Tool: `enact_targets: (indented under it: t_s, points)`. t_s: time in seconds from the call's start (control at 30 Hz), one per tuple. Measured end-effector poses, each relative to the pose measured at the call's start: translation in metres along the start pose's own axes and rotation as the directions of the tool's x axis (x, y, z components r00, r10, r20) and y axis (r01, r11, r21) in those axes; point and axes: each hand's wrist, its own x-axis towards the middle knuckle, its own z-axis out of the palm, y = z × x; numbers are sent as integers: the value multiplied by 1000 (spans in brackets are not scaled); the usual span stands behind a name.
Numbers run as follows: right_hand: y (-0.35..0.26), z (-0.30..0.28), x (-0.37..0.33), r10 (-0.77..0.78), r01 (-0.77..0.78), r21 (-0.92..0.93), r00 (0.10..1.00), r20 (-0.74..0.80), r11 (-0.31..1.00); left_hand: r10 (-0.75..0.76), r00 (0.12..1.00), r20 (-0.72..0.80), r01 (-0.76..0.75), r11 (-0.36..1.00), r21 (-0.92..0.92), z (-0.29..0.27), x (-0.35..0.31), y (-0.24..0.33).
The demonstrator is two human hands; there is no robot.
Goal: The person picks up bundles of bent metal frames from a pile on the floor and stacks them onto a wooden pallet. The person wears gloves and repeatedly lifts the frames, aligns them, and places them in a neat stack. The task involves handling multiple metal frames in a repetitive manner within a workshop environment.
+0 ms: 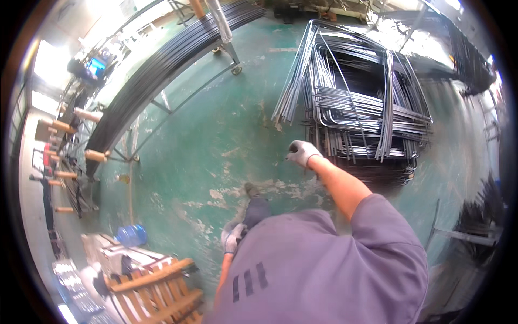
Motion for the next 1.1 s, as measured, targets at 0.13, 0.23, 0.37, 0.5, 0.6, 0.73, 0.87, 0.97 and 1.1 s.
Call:
enact_targets:
  t_s: [0.13,0.23,0.37,0.5,0.6,0.73,0.87,0.97,1.1]
  points:
    - [9,10,32,353,-364,-23,916,-190,931,99,991,92,-120,959,255,-28,100,133]
    - [31,30,27,560,-529,192,807,-190,827,87,984,159,-82,996,-32,-65,197,184]
    - [52,60,23,701,-684,152,686,-196,713,127,976,175,-131,991,11,-76,299,297]
    - [56,86,58,837,-796,257,516,-184,547,183,952,243,-189,982,2,-51,389,376]
    - [59,94,125,851,-811,266,471,-232,521,125,946,298,-125,992,-17,-13,436,412]
    - [4,43,249,843,-749,388,485,-231,537,-157,901,405,155,987,37,25,481,460]
    - [-46,-41,349,751,-654,369,579,-318,660,-53,870,491,-70,971,228,68,549,542]
    - [-65,-108,398,719,-652,314,573,-393,691,-19,890,456,-33,994,107,124,599,603]
    - [-74,-184,453,719,-664,329,478,-504,672,-77,832,549,-42,979,201,196,663,666]
